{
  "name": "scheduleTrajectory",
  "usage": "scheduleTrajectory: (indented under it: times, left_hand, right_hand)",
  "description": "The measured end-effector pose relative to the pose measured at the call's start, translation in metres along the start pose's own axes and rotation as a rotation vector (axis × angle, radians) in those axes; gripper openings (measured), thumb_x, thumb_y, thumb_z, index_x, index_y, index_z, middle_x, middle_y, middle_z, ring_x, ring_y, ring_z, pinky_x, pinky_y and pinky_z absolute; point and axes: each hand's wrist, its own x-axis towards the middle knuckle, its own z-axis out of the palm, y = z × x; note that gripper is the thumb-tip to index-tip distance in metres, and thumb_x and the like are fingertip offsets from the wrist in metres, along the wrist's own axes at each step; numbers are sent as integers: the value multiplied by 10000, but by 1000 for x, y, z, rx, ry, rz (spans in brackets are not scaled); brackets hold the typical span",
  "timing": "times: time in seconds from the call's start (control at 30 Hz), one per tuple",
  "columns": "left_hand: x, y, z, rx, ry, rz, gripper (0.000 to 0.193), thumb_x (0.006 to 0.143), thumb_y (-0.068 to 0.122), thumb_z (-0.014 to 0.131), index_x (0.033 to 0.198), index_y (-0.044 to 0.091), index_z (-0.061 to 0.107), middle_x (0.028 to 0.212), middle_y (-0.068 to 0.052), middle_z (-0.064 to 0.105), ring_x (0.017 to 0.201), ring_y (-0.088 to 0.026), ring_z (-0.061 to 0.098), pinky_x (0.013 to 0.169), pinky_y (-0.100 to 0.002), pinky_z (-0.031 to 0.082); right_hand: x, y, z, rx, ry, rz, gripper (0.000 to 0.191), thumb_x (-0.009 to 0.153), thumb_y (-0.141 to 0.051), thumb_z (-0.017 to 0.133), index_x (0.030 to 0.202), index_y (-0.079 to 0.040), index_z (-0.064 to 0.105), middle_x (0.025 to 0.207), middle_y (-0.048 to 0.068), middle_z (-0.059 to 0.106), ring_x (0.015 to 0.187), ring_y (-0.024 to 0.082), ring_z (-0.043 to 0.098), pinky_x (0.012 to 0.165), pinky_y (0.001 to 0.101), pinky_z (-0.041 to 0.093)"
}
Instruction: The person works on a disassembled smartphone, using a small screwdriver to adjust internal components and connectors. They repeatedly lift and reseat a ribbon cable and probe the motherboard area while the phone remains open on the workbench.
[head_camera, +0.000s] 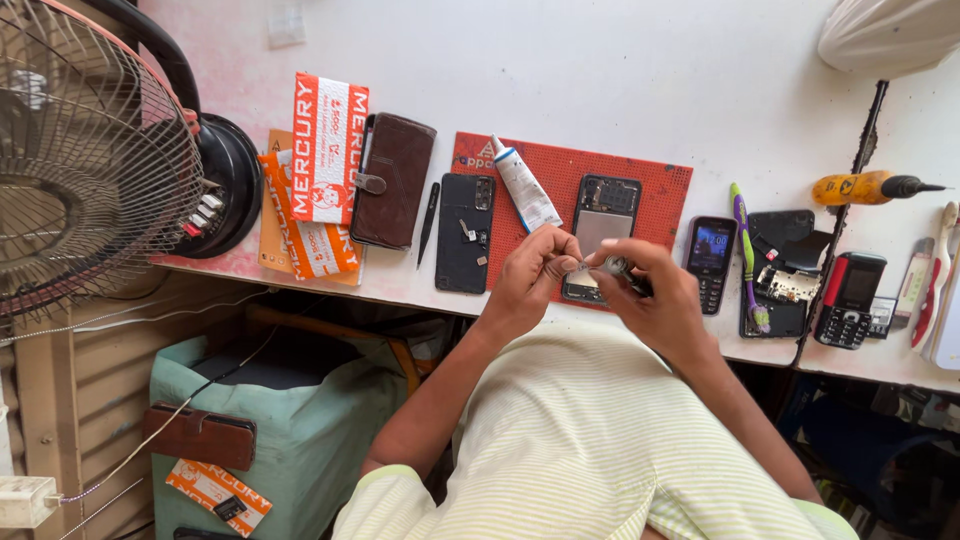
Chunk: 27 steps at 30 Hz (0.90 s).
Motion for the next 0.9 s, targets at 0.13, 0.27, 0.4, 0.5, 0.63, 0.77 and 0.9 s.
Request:
scheduleTrajectory:
  times: [0.13,0.27,0.4,0.5,0.63,0.77,0.9]
  left_hand:
    - [1,8,2,1,-53,-91,130,1075,116,567,1032,-3,599,966,-28,587,881,-99,570,829,-269,510]
    - [0,15,0,43,-77,-126,134,1069,120,571,1029,-4,603,946,-29,591,885,-101,573,829,-277,517]
    - [1,17,-4,66,-129,-121,133,1061,121,576,1028,-4,609,950,-31,591,880,-108,575,818,-291,518]
    - [1,19,-7,133,-164,-157,135,1052,125,583,1021,-4,607,932,-34,587,848,-111,564,774,-299,511]
    - [1,23,-6,154,-149,-145,139,1050,126,584,1018,-7,608,935,-40,588,848,-115,564,772,-300,506]
    - [-1,29,-1,114,-106,-143,159,1050,154,591,1022,-2,611,951,-32,586,856,-105,580,777,-287,513]
    - [-5,33,5,56,-41,-180,193,1033,202,624,1042,12,655,959,-19,595,814,-90,578,734,-267,499]
  right_hand:
    - [1,-2,3,-84,8,-111,461,930,37,755,1312,-63,518,1042,120,716,810,145,717,590,246,552]
    - [4,0,1,-75,-38,-220,483,932,42,755,1322,-72,494,1053,116,707,845,185,738,642,283,589]
    - [3,0,-1,-77,-93,-201,536,888,41,775,1311,-70,465,1087,160,693,777,183,725,619,302,576]
    - [1,2,-1,-86,-121,-173,574,863,28,792,1307,-72,442,1087,156,691,768,186,718,619,309,570]
    - [-7,10,0,-69,-126,-140,602,854,9,802,1302,-74,409,1104,160,676,798,178,712,651,298,589]
    - [-17,22,6,15,-71,-82,586,886,39,780,1299,-68,378,1106,147,661,847,127,696,698,269,608]
    - [-24,36,12,93,37,-105,579,901,87,762,1294,-58,361,1082,134,659,822,77,641,657,223,549]
